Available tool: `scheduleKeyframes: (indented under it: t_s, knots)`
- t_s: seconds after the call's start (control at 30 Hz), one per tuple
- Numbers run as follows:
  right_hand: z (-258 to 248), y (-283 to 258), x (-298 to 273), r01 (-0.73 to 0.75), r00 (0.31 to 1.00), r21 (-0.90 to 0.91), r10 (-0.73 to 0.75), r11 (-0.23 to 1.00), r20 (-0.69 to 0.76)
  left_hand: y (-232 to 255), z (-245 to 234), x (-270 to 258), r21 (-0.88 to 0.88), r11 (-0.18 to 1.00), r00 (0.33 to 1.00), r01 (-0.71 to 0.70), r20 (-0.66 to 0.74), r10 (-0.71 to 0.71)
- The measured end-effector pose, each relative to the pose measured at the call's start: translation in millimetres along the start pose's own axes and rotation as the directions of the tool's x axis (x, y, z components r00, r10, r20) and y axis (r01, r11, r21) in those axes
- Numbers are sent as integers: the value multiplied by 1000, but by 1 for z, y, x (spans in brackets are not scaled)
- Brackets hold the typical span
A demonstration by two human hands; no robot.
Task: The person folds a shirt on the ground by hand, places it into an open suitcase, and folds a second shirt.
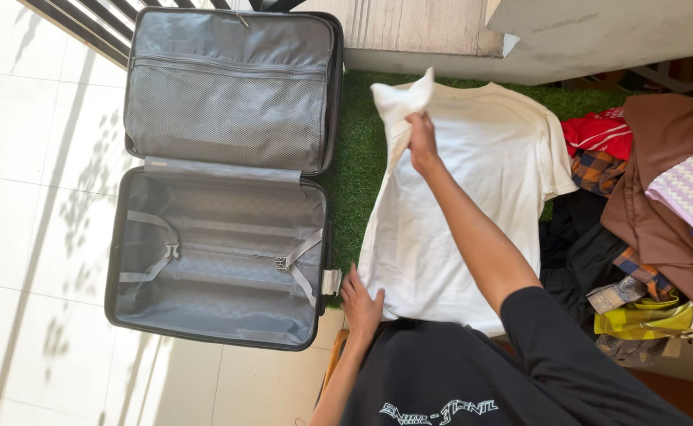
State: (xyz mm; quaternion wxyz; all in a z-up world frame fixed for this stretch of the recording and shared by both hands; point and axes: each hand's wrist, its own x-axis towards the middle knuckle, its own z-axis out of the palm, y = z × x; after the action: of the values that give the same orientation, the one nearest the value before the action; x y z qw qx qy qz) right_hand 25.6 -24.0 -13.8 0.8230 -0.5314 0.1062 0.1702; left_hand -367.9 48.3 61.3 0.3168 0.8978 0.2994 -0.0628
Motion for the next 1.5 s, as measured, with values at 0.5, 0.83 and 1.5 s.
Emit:
scheduleKeyframes:
  t_s: [0.5,0.83,1.5]
  knots:
    - [-188,-41,-33,-120,916,-125,61,985,-396,77,65,-4,115,935,499,-334,864,72]
    - [-169,-10,46,263,897,-932,-418,248,142,118,153,276,-217,943,949,-252,136,285]
    - [-140,-28,40,446,842,-878,-249,-175,478,219,132,423,-117,976,981,-186,-84,177]
